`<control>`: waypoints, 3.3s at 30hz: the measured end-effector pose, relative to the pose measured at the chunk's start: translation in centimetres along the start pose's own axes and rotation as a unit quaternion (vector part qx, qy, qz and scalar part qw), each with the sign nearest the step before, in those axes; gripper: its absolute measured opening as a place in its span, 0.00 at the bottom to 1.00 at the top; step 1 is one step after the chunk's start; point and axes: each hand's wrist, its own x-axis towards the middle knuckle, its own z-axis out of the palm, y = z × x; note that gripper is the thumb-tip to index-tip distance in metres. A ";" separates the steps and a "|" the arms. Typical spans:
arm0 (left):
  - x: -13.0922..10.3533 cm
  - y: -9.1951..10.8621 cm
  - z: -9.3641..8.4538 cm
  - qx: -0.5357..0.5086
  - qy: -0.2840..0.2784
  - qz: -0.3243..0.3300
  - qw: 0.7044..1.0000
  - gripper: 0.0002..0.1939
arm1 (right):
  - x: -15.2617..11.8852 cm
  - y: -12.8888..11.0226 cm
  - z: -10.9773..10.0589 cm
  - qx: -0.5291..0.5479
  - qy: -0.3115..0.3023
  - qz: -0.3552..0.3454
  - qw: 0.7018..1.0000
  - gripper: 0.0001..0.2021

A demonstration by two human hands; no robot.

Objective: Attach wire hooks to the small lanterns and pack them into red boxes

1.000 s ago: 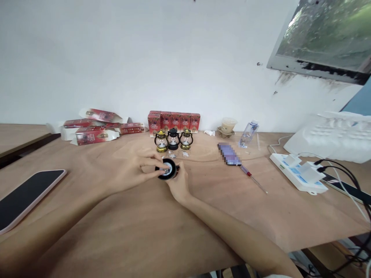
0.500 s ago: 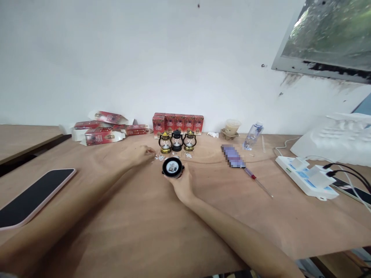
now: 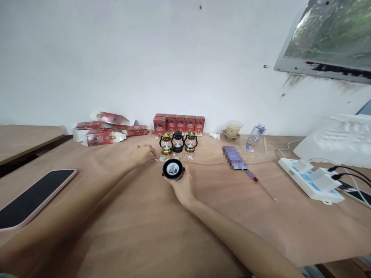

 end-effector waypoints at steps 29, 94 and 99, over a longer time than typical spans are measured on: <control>-13.9 7.0 -0.7 -0.217 0.172 0.313 0.908 0.09 | 0.6 0.6 -0.3 -0.002 -0.002 0.017 1.000 0.25; -9.4 6.2 -2.1 0.046 0.373 0.366 0.851 0.06 | -0.6 -1.3 -0.8 -0.036 -0.038 -0.077 0.996 0.12; -9.2 6.3 -1.7 0.089 0.381 0.366 0.845 0.07 | -0.6 -1.1 -1.0 -0.041 -0.042 -0.077 0.995 0.10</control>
